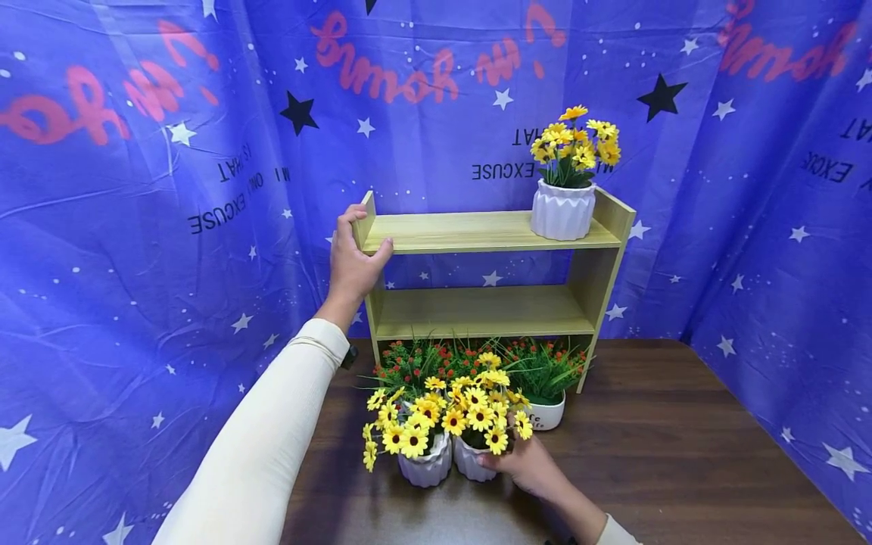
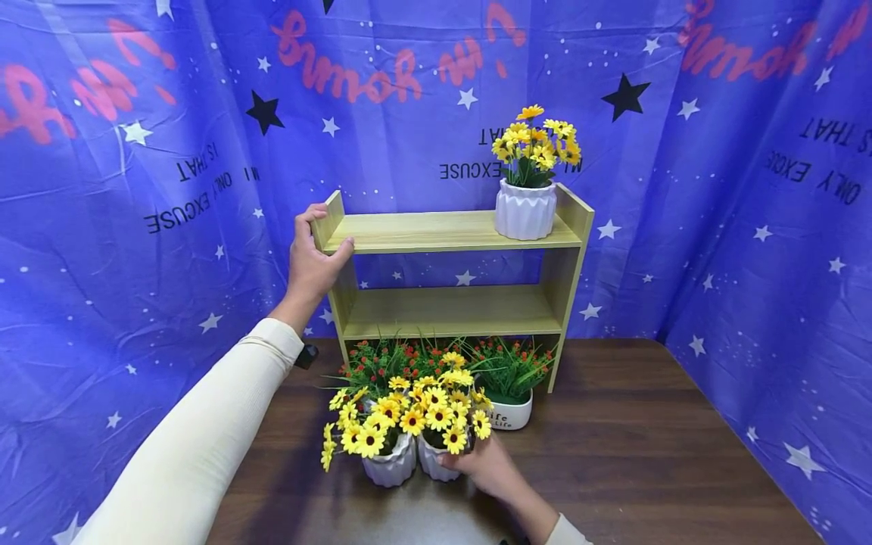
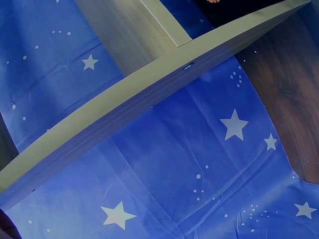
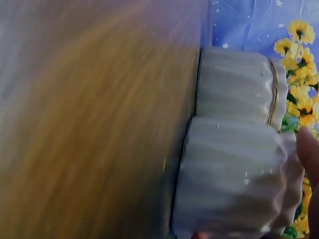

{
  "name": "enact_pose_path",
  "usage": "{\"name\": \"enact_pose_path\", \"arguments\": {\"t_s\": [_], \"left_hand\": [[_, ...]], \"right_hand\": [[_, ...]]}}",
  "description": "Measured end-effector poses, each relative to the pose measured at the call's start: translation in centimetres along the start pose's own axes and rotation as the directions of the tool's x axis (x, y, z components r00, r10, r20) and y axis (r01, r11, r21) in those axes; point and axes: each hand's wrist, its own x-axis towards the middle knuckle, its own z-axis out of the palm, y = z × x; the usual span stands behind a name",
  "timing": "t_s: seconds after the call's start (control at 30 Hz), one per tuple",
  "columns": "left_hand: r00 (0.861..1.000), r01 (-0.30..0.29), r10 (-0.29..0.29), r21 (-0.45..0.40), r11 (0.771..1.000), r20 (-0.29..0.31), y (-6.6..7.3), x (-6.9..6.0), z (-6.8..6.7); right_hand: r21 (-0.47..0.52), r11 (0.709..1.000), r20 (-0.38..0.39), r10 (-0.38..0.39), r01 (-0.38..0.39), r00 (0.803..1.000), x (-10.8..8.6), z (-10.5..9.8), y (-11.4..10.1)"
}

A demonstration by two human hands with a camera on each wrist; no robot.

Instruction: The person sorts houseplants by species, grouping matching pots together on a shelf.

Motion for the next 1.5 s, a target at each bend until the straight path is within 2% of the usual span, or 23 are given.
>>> {"name": "enact_pose_path", "arguments": {"t_s": [0.07,0.17,0.27,0.6,0.83,0.9,1.0,1.13,1.23,1.5], "left_hand": [[1.0,-0.005,0.005,-0.001,1.0,-0.001,-0.1,-0.1,0.0],[1.0,-0.02,0.02,-0.011,1.0,-0.01,-0.2,-0.1,0.1],[1.0,-0.026,0.026,-0.018,0.999,-0.017,-0.2,0.0,0.1],[1.0,-0.017,0.016,-0.022,1.0,-0.024,-0.1,0.1,0.2],[1.0,0.006,-0.006,-0.02,1.0,-0.009,-0.2,-0.1,0.1],[1.0,0.006,-0.006,-0.018,1.0,-0.004,-0.1,-0.1,0.1],[1.0,0.001,-0.001,-0.015,1.0,-0.007,0.0,-0.1,0.1],[1.0,-0.005,0.005,-0.009,1.0,-0.012,-0.2,-0.1,0.1],[1.0,-0.012,0.012,-0.004,1.0,-0.012,-0.2,-0.1,0.1],[1.0,-0.002,0.002,-0.009,1.0,-0.003,0.0,0.0,0.0]], "right_hand": [[-0.093,0.995,-0.027,0.038,-0.04,0.999,-0.1,0.3,-0.3],[-0.183,0.979,-0.036,0.088,-0.093,0.995,-0.2,0.6,-0.7],[-0.211,0.971,-0.042,0.107,-0.113,0.993,-0.2,0.8,-1.0],[-0.18,0.977,-0.058,0.105,-0.114,0.993,-0.1,1.0,-0.8],[-0.156,0.985,-0.09,0.065,-0.079,0.994,-0.3,1.3,-0.7],[-0.148,0.984,-0.099,0.084,-0.098,0.992,-0.3,1.3,-0.6],[-0.106,0.986,-0.118,0.114,-0.127,0.987,-0.1,1.3,-0.5],[0.046,0.992,-0.149,0.125,-0.119,0.981,0.1,1.8,-0.2],[0.168,0.982,-0.161,0.118,-0.091,0.98,0.2,1.9,0.0],[0.217,0.971,-0.177,0.137,-0.097,0.975,0.1,1.5,-0.5]]}}
